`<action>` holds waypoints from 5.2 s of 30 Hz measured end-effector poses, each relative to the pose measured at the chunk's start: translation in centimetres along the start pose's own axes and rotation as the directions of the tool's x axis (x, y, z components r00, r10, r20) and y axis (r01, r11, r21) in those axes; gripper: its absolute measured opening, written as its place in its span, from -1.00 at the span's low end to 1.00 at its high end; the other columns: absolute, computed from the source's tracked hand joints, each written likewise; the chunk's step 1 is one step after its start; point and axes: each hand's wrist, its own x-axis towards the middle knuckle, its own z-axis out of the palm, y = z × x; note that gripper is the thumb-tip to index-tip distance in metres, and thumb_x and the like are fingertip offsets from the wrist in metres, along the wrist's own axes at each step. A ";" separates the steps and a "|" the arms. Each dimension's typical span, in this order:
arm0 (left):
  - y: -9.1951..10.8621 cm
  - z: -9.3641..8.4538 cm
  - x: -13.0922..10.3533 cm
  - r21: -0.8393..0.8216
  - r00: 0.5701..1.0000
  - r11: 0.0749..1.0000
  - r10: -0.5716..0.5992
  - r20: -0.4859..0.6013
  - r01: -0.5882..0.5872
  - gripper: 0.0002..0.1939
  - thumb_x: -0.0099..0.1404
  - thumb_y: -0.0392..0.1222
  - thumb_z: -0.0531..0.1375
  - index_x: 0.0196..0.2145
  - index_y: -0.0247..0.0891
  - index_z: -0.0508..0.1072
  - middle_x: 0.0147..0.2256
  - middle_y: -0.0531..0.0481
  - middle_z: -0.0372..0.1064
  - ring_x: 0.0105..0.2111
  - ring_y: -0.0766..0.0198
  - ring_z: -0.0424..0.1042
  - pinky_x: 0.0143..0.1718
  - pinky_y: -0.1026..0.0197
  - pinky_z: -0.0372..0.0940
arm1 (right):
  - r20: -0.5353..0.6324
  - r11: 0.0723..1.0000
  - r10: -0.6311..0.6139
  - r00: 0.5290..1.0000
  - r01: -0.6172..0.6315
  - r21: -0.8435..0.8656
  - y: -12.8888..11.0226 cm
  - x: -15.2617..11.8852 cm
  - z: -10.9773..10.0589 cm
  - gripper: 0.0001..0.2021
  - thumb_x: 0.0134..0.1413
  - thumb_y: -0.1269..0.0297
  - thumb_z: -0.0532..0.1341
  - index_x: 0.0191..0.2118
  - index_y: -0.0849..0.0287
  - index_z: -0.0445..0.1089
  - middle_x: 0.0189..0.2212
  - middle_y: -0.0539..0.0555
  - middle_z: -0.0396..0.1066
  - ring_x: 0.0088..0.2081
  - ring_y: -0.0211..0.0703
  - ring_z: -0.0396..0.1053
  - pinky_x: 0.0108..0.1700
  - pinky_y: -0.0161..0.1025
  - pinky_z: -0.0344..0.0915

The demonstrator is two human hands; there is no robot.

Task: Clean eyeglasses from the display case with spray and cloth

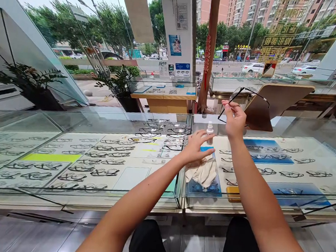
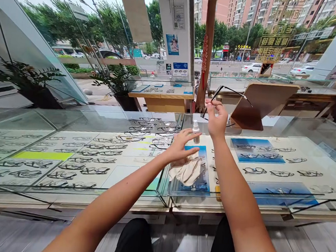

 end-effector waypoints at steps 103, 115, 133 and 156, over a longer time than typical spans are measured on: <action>2.4 -4.3 -1.1 0.220 0.916 0.953 -0.271 0.297 0.211 -0.67 0.33 0.15 0.33 -0.33 -0.17 0.57 -0.44 0.00 0.49 -0.44 0.17 0.36 -0.38 0.15 0.04 | 0.280 0.740 0.440 0.853 -0.521 0.426 -2.7 -1.3 1.7 -0.80 0.04 0.03 0.45 -0.33 0.02 0.61 -0.17 0.02 0.66 -0.10 -0.16 0.51 -0.02 -0.24 0.43; 1.1 -1.8 -1.3 0.154 0.933 0.978 -0.184 0.311 0.141 -0.65 0.44 0.02 0.19 -0.40 -0.17 0.62 -0.33 -0.13 0.58 -0.32 0.07 0.50 -0.27 0.11 0.25 | 0.286 0.747 0.448 0.847 -0.531 0.400 -2.7 -1.4 1.7 -0.80 0.06 0.01 0.45 -0.33 0.01 0.61 -0.18 0.02 0.67 -0.09 -0.14 0.50 -0.03 -0.23 0.42; 2.9 -5.1 -1.0 -0.560 0.937 0.793 -0.037 0.348 0.239 -0.63 0.35 0.12 0.35 -0.33 -0.22 0.40 -0.39 0.04 0.39 -0.38 0.27 0.35 -0.29 0.20 0.25 | 0.316 0.716 0.439 0.841 -0.540 0.442 -3.8 -1.4 1.5 -0.81 0.03 0.05 0.46 -0.31 0.01 0.62 -0.18 0.01 0.65 -0.12 -0.18 0.50 -0.07 -0.27 0.42; 1.6 -10.8 -1.4 -0.732 0.942 0.679 -0.208 -0.262 -0.053 -0.50 0.22 0.15 0.48 -0.40 -0.20 0.30 -0.40 0.07 0.41 -0.37 0.30 0.41 -0.25 0.27 0.29 | 0.674 0.700 0.299 0.675 -0.635 0.326 -7.8 -5.3 4.0 -0.72 0.12 -0.12 0.51 -0.23 -0.05 0.73 0.05 0.04 0.65 0.21 0.04 0.48 0.38 0.01 0.31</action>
